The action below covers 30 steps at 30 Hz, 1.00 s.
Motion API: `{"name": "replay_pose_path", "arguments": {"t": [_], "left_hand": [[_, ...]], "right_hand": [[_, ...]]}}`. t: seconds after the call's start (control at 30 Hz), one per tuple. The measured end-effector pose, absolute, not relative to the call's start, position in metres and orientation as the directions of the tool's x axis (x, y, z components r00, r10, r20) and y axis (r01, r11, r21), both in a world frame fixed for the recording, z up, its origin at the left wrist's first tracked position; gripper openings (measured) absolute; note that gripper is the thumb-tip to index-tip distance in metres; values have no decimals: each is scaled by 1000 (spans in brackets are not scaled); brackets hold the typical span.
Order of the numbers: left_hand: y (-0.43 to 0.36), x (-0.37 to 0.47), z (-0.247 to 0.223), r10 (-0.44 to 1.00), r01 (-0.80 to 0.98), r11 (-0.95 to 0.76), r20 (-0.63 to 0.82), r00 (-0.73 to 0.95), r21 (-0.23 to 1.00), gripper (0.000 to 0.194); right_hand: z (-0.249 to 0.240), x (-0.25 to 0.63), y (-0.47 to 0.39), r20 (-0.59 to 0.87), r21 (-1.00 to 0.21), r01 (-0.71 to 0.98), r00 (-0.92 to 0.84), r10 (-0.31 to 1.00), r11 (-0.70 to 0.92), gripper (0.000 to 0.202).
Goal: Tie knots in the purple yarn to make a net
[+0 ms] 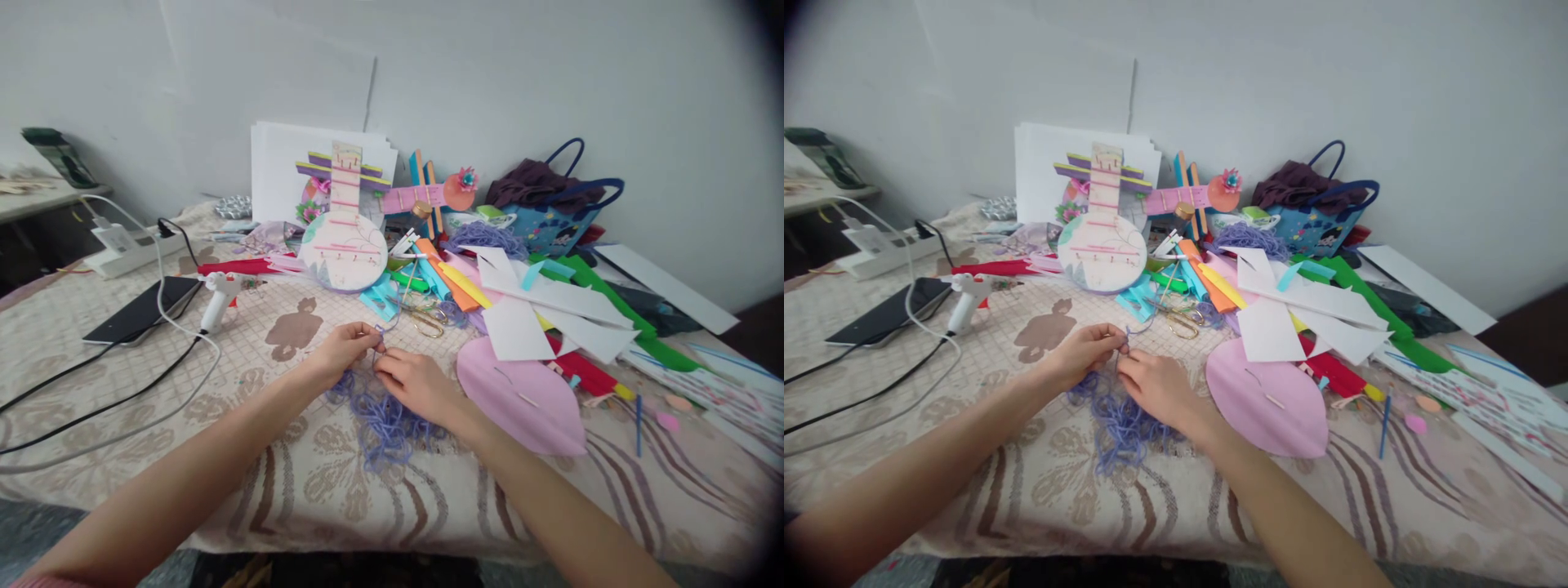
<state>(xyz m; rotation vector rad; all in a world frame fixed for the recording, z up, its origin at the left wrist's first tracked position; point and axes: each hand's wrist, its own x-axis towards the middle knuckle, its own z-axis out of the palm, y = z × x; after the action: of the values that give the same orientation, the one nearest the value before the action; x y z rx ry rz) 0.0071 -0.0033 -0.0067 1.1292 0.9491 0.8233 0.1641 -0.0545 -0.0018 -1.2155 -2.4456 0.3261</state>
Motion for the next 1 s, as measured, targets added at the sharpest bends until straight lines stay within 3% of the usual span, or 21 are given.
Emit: {"name": "replay_pose_path", "arguments": {"t": [0.07,0.2,0.27,0.37,0.47,0.57,0.63,0.73,0.87,0.93,1.0], "left_hand": [[-3,7,-6,902,-96,235,-180,392,967,24],[-2,6,-7,904,-130,222,-154,399,966,24],[-1,6,-7,905,-143,222,-149,399,965,24],[0,5,-9,903,-158,231,-152,401,960,24],[1,5,-9,897,-167,242,-154,414,956,25],[1,4,-8,899,-176,247,-157,410,953,24],[1,4,-7,902,-181,251,-162,401,951,25],[2,3,-7,897,-185,258,-164,410,948,25],[2,3,-8,891,-204,266,-159,424,942,25],[2,3,-7,895,-209,266,-161,416,941,26],[1,3,-4,899,-184,259,-168,404,948,24]], "right_hand": [[4,170,-51,265,-441,637,-581,770,633,13],[26,195,-45,301,-561,617,-469,830,552,15],[35,211,-46,148,-565,639,-544,826,522,14],[36,230,-52,-103,-532,667,-662,742,521,39],[27,233,-59,-164,-464,714,-651,742,524,40],[23,230,-60,-130,-415,736,-630,766,535,15],[28,231,-58,-55,-446,734,-593,803,512,12],[38,233,-55,172,-584,700,-387,906,410,10],[43,216,-63,383,-805,438,-131,914,400,9],[41,199,-70,376,-840,349,-177,909,416,10],[39,185,-76,308,-813,386,-350,885,436,16]]}}
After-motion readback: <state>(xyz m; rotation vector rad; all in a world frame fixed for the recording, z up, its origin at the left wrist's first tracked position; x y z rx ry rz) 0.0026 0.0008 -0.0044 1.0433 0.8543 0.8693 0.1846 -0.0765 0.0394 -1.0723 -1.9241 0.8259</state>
